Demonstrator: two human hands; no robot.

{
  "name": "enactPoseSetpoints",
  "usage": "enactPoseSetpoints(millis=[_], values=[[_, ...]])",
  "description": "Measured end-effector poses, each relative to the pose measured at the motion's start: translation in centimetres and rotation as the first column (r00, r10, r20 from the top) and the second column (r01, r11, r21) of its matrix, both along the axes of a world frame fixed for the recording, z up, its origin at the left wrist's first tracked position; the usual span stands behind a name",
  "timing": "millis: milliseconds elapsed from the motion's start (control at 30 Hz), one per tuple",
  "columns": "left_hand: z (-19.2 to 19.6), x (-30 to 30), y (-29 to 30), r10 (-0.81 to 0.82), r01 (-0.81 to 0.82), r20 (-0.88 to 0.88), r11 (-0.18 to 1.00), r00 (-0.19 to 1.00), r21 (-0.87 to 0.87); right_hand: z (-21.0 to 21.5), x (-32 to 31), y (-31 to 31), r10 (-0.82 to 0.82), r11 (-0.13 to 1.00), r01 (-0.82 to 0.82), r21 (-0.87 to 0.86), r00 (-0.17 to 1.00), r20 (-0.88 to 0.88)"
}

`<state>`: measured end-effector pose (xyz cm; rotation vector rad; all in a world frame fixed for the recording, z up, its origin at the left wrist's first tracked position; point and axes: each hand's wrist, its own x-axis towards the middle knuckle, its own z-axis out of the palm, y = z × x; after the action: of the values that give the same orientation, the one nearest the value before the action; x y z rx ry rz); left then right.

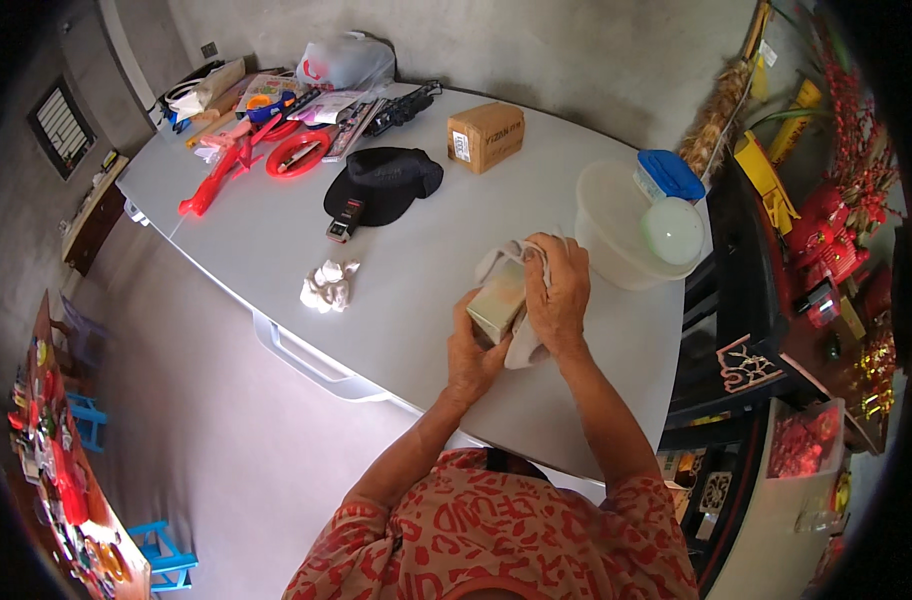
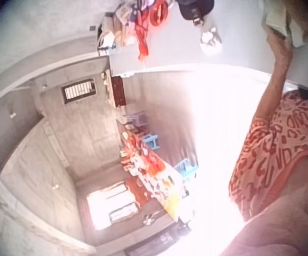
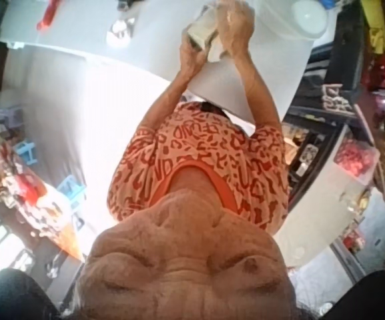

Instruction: The person wipes a blue plastic container, a small box, a cardboard box, and a notebook with a cloth on a white table. They place the cleaned items into a white bowl on the table.

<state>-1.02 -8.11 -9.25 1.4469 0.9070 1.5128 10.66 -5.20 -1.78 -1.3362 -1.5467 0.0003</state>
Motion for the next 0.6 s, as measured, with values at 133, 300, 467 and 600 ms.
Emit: enactPoseSetpoints(millis=[133, 300, 467, 600], values=[[0.4, -1.0, 1.0, -0.06, 0.092, 0.295, 0.991, 0.954, -0.096, -3.4, -1.4, -1.5, 0.102, 0.989, -0.114, 0.095, 0.987, 0.126], [1.1, -1.6, 0.9, 0.048, 0.001, 0.267, 0.984, 0.962, -0.179, -4.1, -0.5, -3.4, 0.22, 0.966, -0.255, 0.048, 0.902, 0.371], [-0.2, -1.1, 1.2, 0.06, -0.003, 0.368, 0.988, 0.928, -0.154, -5.8, -0.4, -6.8, 0.401, 0.868, -0.492, 0.064, 0.771, 0.494], [0.9, -1.4, 1.1, -0.014, 0.115, 0.389, 0.964, 0.921, -0.239, -4.6, -0.1, -4.7, 0.36, 0.921, -0.389, -0.019, 0.833, 0.419]])
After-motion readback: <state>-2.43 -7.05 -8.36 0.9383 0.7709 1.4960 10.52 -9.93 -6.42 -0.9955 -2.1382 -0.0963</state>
